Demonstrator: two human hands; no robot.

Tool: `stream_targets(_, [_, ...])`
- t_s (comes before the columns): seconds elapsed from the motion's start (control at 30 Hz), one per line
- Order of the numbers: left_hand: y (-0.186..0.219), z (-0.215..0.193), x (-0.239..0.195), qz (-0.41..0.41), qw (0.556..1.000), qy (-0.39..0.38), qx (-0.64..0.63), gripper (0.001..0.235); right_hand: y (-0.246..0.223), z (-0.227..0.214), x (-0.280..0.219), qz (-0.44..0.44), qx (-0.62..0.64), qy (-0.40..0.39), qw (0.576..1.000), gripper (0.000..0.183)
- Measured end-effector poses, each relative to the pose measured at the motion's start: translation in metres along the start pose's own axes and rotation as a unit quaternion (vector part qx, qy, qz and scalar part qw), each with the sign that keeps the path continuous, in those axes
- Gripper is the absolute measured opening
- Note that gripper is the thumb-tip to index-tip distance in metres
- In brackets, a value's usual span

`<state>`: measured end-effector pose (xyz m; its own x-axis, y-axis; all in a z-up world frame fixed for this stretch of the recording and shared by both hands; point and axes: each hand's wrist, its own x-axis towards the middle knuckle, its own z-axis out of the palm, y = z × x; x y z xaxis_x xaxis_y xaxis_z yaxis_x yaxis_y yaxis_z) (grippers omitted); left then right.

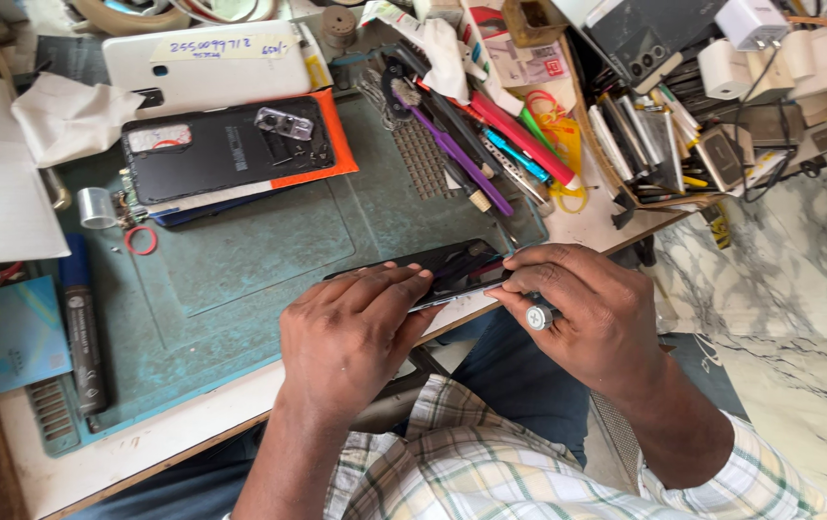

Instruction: The person cleans the internal components of a disassembled smartphone using a spray bottle, a brush, and a tissue. They then reassemble the phone by placing the screen assembly onto the chassis and pressing the edges to secure it.

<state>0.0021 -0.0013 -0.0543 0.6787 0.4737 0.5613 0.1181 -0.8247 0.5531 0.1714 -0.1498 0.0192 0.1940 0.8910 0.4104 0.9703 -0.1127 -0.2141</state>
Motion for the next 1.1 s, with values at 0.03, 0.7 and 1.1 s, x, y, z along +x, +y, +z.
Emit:
stream_targets(0.03, [0.000, 0.000, 0.000, -0.001, 1.000, -0.002, 0.001, 0.024, 0.002, -0.001, -0.001, 0.003, -0.001, 0.000, 1.000, 0.020])
stream_targets(0.7, [0.000, 0.002, 0.002, -0.011, 1.000, -0.015, 0.007, 0.021, -0.004, 0.008, -0.010, -0.010, 0.020, 0.002, 1.000, 0.013])
stream_targets(1.1, [0.000, 0.002, 0.001, -0.011, 1.000, -0.001, -0.003, 0.021, -0.015, 0.008, -0.006, -0.011, 0.023, -0.034, 0.999, 0.031])
